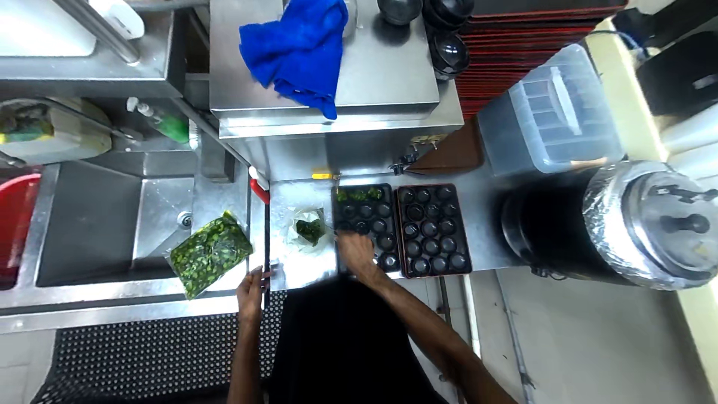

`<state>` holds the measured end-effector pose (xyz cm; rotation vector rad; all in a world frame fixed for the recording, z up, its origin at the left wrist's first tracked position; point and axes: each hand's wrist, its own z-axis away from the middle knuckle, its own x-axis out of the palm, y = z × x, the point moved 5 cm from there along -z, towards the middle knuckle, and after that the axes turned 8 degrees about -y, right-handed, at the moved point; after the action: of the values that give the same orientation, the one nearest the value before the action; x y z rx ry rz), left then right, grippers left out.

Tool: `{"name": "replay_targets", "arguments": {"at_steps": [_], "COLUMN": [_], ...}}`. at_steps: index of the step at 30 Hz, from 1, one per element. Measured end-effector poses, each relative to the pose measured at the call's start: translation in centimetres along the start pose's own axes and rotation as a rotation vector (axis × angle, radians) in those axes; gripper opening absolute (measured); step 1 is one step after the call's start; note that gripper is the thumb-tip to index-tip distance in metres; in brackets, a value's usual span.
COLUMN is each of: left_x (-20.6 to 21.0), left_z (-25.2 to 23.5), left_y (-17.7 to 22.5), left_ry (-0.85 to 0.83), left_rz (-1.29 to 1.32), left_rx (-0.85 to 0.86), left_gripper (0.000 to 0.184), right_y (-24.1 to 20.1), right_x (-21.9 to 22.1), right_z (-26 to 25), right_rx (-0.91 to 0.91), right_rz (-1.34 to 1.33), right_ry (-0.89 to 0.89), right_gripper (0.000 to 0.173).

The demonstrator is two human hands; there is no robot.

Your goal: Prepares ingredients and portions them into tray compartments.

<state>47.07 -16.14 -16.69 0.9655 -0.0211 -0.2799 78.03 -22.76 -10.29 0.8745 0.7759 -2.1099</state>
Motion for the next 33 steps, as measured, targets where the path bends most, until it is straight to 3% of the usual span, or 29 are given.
{"name": "replay_targets", "arguments": {"at_steps": [6,11,15,22,33], "left_x": [-3.2,-5.9,-6.4,-4.5,-7.0], "left_z": [1.1,2.2,2.0,-0.1,2.1], "left_y": [-1.5,-2.7,-2.1,-0.8,-6.3], "left_ry": [0.072,0.152,0.177,0.115,0.234], "left_rz": [-0.125,-0.075,-0.057,-0.113,-0.124], "left_rx": [-0.056,-0.113,-0.092,-0.056,-0.165], "left_gripper": [0.032,0.031,0.031,0.033,0.036], "right_y": [2.3,7.2,11.1,13.0,12.8], "right_x": [-2.5,-2.0,-1.7,-1.2,-2.0], "right_z": [3.0,5.5,5.9,1.9,3.2], "right_rx": [-0.007,-0.097,-0.036,0.207,0.321], "right_rz": [-0.073,-0.431,-0.686,-0.429,-0.277], "right_ry": [-0.028,-0.028,0.048,0.087,0.114], "right_gripper": [0.033,0.028,0.025,0.029,0.036]}}
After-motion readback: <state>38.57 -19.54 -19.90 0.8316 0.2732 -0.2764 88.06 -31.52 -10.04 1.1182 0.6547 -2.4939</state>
